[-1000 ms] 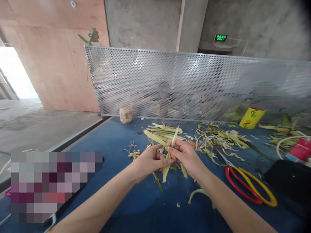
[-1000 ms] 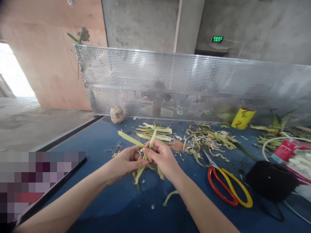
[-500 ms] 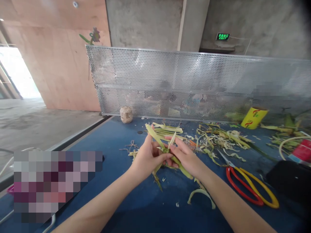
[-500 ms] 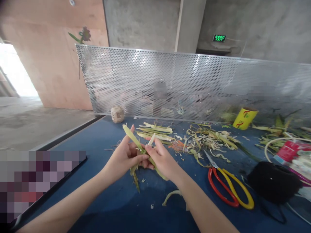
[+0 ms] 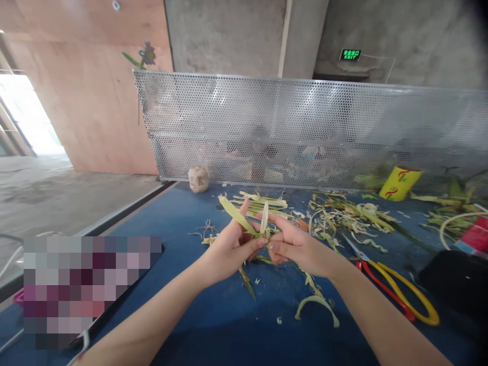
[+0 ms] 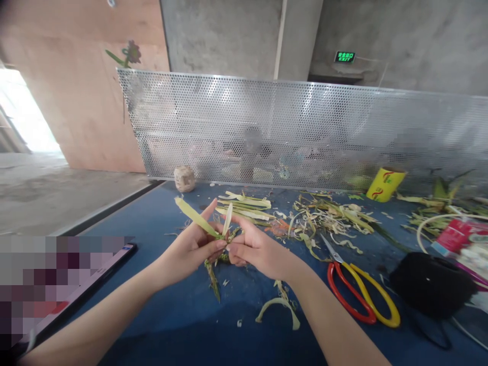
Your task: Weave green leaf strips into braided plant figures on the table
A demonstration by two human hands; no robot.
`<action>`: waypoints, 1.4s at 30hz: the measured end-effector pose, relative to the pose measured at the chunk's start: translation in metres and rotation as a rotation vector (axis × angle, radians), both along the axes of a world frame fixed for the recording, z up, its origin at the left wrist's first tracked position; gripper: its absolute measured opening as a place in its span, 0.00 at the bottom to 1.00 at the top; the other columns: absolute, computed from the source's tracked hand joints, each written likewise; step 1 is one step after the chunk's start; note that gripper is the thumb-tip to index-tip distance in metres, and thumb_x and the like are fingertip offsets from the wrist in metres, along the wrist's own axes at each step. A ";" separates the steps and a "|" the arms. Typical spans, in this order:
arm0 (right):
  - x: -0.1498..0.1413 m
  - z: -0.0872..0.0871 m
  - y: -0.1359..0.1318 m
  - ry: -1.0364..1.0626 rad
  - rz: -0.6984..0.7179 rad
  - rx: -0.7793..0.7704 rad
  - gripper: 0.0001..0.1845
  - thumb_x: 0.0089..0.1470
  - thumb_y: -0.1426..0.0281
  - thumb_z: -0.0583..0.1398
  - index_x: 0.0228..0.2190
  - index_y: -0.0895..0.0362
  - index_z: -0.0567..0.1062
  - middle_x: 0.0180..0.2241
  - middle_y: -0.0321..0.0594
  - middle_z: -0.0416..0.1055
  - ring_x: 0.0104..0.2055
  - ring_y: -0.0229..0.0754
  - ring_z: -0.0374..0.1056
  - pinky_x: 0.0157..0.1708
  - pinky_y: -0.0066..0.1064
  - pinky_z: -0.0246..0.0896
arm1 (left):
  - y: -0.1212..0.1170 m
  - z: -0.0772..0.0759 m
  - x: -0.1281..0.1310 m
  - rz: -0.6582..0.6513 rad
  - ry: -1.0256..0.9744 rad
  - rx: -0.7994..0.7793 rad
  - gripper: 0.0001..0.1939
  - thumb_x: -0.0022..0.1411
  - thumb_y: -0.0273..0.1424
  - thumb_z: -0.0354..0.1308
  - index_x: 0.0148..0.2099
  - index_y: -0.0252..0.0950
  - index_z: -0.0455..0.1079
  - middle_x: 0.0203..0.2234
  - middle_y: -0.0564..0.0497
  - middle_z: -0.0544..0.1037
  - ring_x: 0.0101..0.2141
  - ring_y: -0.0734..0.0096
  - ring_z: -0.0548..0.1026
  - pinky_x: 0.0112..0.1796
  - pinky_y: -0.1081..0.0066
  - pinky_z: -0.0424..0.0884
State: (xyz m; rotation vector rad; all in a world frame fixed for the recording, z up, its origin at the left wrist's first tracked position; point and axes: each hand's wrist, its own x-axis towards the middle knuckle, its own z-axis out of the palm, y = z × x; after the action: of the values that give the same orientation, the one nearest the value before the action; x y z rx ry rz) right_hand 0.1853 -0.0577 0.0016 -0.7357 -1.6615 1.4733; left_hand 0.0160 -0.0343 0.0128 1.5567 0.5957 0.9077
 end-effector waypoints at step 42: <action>-0.009 -0.017 0.014 0.131 -0.448 0.076 0.11 0.47 0.63 0.61 0.24 0.60 0.74 0.17 0.33 0.65 0.18 0.31 0.59 0.21 0.26 0.55 | 0.009 -0.009 -0.004 -0.116 0.173 -0.131 0.36 0.52 0.28 0.59 0.60 0.33 0.46 0.26 0.55 0.70 0.21 0.80 0.67 0.27 0.73 0.64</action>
State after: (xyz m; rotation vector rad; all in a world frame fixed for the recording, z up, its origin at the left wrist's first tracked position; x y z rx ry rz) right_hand 0.1759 -0.0438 -0.0156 -0.8813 -1.3379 1.1095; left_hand 0.0119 -0.0252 0.0041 1.5434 0.6668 0.6382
